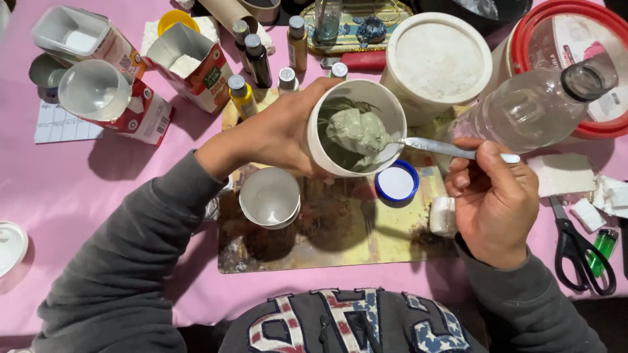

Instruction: Mixing a grey cement-like paste in a container and transferring it to a small cup using a spoon.

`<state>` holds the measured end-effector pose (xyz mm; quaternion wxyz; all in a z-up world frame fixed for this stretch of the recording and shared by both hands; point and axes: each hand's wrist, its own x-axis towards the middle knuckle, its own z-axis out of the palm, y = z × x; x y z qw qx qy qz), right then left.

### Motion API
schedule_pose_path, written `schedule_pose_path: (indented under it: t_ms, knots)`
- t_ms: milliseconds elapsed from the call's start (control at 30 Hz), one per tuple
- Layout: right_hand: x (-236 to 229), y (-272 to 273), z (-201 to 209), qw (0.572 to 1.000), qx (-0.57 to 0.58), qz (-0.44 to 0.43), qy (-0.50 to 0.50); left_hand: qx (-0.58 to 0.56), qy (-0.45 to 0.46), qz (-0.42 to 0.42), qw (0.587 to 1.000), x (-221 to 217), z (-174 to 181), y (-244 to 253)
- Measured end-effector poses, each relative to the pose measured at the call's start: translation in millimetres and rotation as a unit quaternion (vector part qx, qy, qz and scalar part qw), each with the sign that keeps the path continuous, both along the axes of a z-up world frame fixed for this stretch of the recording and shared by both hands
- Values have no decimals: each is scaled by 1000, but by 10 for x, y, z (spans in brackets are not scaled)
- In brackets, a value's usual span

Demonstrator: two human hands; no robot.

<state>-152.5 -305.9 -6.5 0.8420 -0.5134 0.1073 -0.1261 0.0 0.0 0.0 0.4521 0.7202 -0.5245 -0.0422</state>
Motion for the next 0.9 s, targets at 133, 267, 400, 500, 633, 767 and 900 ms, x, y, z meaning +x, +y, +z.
schedule_pose_path:
  t_ms: [133, 267, 400, 500, 633, 767, 900]
  knots:
    - [49, -14, -22, 999, -34, 0, -31, 29, 59, -19, 998, 118, -177, -59]
    - [100, -29, -9, 997, -62, -3, -41, 8, 131, -59, 990, 219, -376, -72]
    - [128, -94, -56, 997, -62, -5, -44, 22, 174, -84, 981, 272, -464, 47]
    - [131, -91, -45, 995, -71, -5, -68, 71, 223, -46, 971, 209, -340, 307]
    - [124, -91, 12, 992, -95, 10, -77, 35, 232, -16, 972, -169, -248, 709]
    - [156, -133, 10, 994, -78, 12, -78, -14, 176, 61, 982, -723, -421, 906]
    - [187, -56, 94, 997, -58, -8, -56, 4, 183, 161, 970, -1096, -782, 812]
